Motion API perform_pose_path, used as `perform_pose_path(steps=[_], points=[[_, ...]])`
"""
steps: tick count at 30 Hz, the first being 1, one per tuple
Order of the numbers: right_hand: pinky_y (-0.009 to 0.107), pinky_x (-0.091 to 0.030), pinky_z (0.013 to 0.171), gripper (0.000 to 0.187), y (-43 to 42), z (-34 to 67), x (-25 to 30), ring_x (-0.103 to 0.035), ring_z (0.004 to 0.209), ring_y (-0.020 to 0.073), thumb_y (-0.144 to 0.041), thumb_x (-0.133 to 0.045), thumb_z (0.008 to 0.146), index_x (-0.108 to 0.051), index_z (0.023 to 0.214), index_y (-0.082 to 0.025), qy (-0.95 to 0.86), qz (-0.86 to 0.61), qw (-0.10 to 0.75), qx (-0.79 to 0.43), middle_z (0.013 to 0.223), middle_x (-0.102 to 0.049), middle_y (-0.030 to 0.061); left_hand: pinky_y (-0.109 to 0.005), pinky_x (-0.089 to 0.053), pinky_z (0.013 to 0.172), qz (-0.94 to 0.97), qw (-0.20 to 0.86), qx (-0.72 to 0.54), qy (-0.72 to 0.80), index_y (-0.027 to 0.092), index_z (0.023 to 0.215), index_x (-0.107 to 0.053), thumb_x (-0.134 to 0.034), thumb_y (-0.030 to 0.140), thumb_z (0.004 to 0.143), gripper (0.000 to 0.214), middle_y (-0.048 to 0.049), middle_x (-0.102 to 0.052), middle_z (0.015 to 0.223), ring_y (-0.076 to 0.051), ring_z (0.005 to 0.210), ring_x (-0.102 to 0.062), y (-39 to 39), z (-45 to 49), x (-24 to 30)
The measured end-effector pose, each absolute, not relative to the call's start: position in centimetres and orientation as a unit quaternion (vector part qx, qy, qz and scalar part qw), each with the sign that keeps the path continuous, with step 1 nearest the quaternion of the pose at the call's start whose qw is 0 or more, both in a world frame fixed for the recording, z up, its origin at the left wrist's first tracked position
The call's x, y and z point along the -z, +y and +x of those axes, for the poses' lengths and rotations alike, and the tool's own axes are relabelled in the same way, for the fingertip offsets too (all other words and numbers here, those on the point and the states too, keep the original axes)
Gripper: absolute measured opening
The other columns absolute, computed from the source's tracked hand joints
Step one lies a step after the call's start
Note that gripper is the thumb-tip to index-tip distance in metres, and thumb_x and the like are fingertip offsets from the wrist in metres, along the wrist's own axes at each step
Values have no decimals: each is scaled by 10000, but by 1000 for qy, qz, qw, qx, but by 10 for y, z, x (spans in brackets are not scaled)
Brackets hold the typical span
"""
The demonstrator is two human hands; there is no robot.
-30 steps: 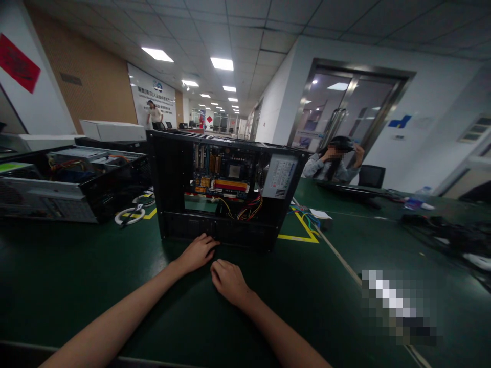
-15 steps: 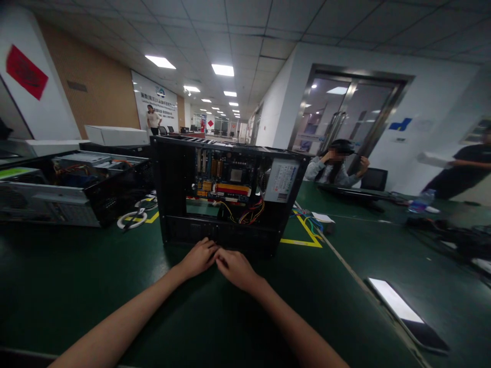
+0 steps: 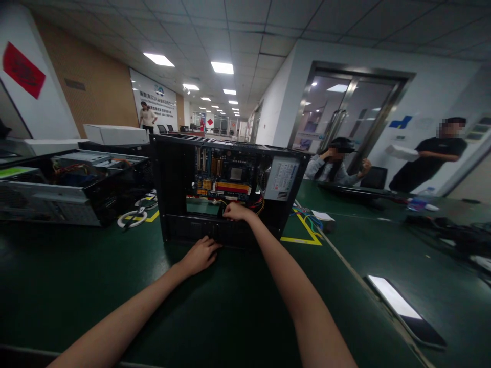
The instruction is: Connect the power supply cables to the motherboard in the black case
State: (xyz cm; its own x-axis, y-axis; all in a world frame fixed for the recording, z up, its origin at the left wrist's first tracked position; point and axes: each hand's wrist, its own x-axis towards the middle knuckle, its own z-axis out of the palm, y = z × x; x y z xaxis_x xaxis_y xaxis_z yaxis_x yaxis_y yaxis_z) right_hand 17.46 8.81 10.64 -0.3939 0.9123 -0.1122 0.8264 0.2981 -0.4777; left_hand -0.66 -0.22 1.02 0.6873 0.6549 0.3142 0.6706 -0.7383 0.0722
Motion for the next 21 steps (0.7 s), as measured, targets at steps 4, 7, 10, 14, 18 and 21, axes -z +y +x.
perform_pose_path(steps=[4,7,10,14,18,21], points=[[164,-344,463,182,104,167,-98,-484,500,73,-240,-535,702,-640,762,-103,-798,-558,7,-226,631,-592,3,-350,-354,863,-919,21,161,-359,203,1104,-493,-463,176,798,309,-61,-534,974,-203,948,-458,-2,-7,-10],[175,-356,447,196,108,160,-96,-484,473,77,-214,-528,691,-642,797,-94,-786,-569,-38,-241,653,-609,21,-351,-352,864,-919,22,158,-359,204,1100,-497,-457,183,804,299,-61,-534,977,-203,948,-458,-3,-7,-11],[191,-389,459,231,113,153,-94,-523,500,99,-202,-526,686,-637,846,-79,-777,-575,-81,-243,726,-633,57,-342,-368,839,-919,22,153,-362,201,1098,-500,-452,182,805,298,-62,-535,963,-204,937,-458,-3,-6,-12],[208,-431,508,299,121,145,-88,-585,610,141,-192,-531,683,-614,937,-55,-773,-581,-109,-232,857,-640,110,-340,-375,829,-919,27,159,-359,197,1095,-506,-452,181,799,302,-60,-536,953,-205,922,-459,-4,-7,-12],[221,-459,572,328,124,143,-81,-608,720,171,-151,-532,681,-597,983,-43,-766,-582,-112,-248,942,-628,131,-339,-376,831,-919,27,164,-358,195,1094,-509,-459,183,794,304,-59,-535,967,-211,937,-451,-4,-7,-12],[231,-462,614,289,121,144,-79,-609,739,175,-130,-535,678,-615,946,-57,-766,-582,-83,-258,912,-639,120,-345,-365,845,-919,26,160,-361,193,1093,-507,-457,178,796,302,-62,-533,966,-209,937,-454,-4,-7,-12]])
